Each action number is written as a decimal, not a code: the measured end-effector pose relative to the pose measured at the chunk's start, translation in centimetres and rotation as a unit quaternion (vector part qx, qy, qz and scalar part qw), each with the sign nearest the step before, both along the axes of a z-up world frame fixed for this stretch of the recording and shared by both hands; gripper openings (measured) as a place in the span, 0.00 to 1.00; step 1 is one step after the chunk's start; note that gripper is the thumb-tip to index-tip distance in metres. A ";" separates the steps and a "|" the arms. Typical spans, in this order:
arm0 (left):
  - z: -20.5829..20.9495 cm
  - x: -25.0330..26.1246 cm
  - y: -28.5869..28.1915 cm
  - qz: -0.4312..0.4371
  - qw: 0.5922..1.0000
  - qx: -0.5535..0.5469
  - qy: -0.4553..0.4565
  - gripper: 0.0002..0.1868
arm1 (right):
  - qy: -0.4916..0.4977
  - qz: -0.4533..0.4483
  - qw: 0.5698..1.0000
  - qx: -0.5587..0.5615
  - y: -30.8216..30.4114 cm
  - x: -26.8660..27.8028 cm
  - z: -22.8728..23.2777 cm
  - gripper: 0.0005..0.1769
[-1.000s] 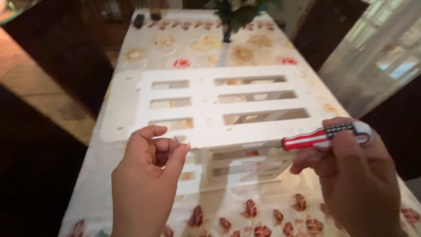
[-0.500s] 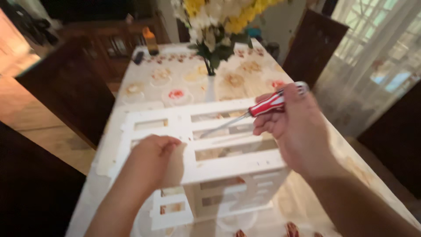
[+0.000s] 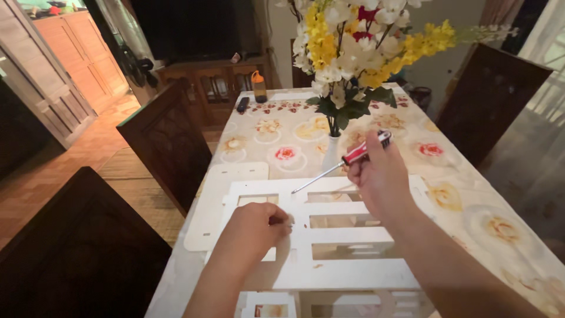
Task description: The person assembles a white plastic shelving unit on a dining table. They use a screwdriver to tighten screws into pre-drilled holes, then fit multiple white plastic panels together to form the frame. The person continues to add panels and secure them with screws.
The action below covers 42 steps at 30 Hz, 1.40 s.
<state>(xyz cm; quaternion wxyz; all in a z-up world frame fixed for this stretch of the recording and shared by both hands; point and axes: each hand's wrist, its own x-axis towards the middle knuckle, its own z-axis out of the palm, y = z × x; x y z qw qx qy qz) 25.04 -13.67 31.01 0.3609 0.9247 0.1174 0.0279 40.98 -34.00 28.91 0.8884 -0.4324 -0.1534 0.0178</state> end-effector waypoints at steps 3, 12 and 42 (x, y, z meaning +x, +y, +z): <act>0.4 0.6 0.2 -0.011 0.999 0.033 0.021 0.12 | 0.036 -0.022 0.999 0.004 0.0 0.5 -1.4 0.10; 1.2 2.7 -0.6 -0.070 0.982 0.164 0.056 0.09 | 0.010 -0.036 0.999 0.008 0.2 0.9 -2.2 0.12; -1.5 2.3 -0.5 0.007 1.000 0.005 0.008 0.10 | -0.026 -0.031 0.999 -0.017 0.1 0.6 -2.5 0.13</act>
